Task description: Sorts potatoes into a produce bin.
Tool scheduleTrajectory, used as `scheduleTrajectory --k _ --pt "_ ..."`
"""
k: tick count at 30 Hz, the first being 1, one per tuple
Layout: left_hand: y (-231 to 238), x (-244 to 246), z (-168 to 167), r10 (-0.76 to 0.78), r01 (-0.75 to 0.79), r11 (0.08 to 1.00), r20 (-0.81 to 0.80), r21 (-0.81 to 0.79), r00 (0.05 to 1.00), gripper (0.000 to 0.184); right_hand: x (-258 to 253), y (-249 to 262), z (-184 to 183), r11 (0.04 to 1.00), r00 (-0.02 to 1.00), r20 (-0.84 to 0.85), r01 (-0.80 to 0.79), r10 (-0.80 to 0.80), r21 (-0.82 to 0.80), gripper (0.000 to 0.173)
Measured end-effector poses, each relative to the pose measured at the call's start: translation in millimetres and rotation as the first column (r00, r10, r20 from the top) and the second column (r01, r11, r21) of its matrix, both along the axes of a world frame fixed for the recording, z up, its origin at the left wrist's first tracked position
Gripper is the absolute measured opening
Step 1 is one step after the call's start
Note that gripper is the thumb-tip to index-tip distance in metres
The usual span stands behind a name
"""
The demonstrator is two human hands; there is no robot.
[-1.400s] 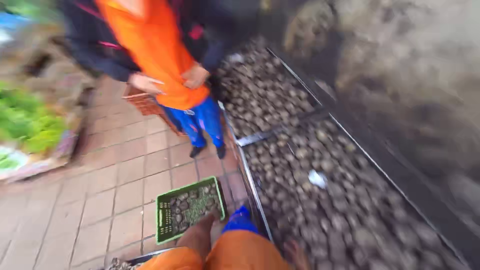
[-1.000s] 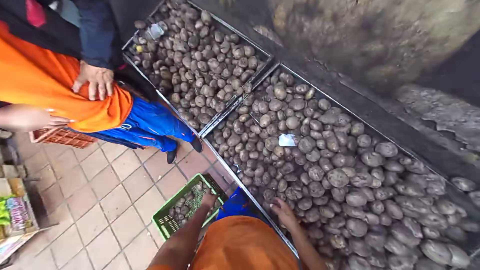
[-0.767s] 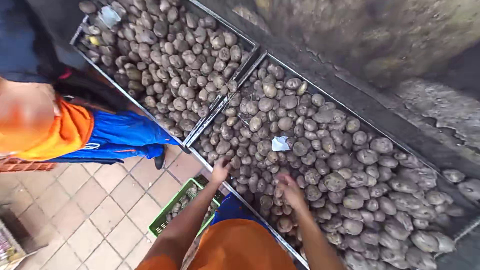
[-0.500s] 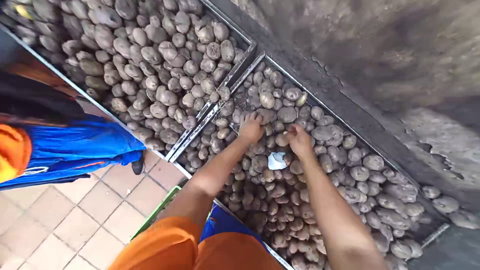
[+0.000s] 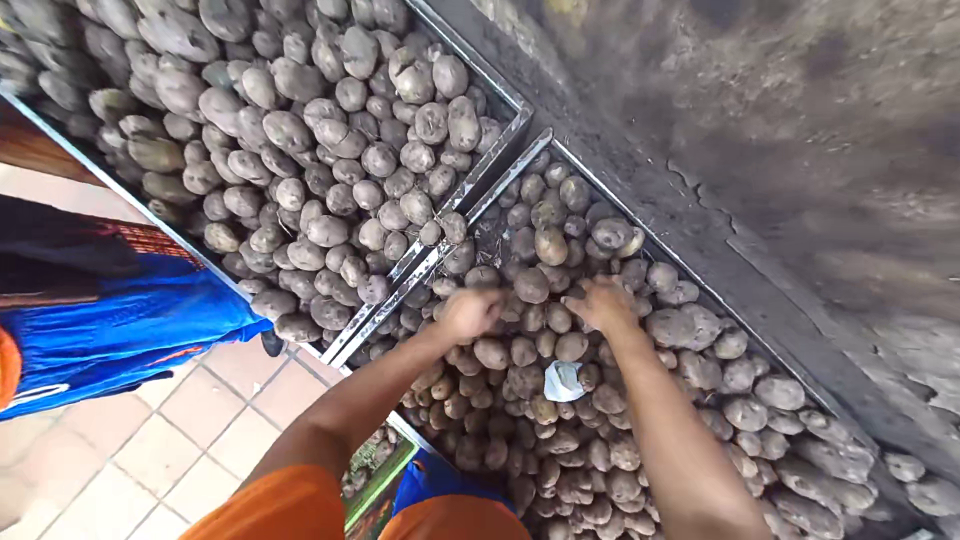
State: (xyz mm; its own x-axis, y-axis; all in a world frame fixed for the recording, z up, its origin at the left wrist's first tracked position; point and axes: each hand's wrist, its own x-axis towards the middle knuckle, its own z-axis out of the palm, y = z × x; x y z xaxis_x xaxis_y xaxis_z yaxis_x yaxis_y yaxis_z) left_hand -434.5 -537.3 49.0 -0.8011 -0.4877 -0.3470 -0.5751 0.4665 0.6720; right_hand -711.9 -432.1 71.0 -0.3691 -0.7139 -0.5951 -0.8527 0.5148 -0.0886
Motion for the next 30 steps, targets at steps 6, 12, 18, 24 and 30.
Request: scheduleTrajectory --k 6,12,18,24,30 --pt "-87.5 -168.8 10.5 0.088 -0.088 0.989 -0.003 -0.119 0.996 0.059 69.1 77.3 -7.7 0.996 0.992 0.123 0.041 -0.031 -0.078 0.054" --pt "-88.3 -184.9 2.3 -0.026 0.038 0.998 0.184 -0.06 0.983 0.078 108.7 151.9 -6.3 0.992 0.99 0.141 0.047 -0.03 -0.121 0.069" --pt "-68.8 -151.5 -21.3 -0.198 0.184 0.98 0.381 0.072 0.903 0.056 120.2 174.0 -5.5 0.985 0.952 0.295 0.12 -0.079 -0.121 0.074" --pt "-35.0 -107.8 -8.6 -0.202 0.191 0.979 0.364 0.065 0.909 0.054 133.5 211.5 3.8 0.331 -0.024 0.976 0.939 -0.219 0.098 0.093" --pt "-42.8 -113.4 21.2 0.083 -0.109 0.98 0.153 0.165 0.985 0.053 148.9 184.2 7.8 0.135 -0.413 0.896 0.909 0.164 0.394 0.057"
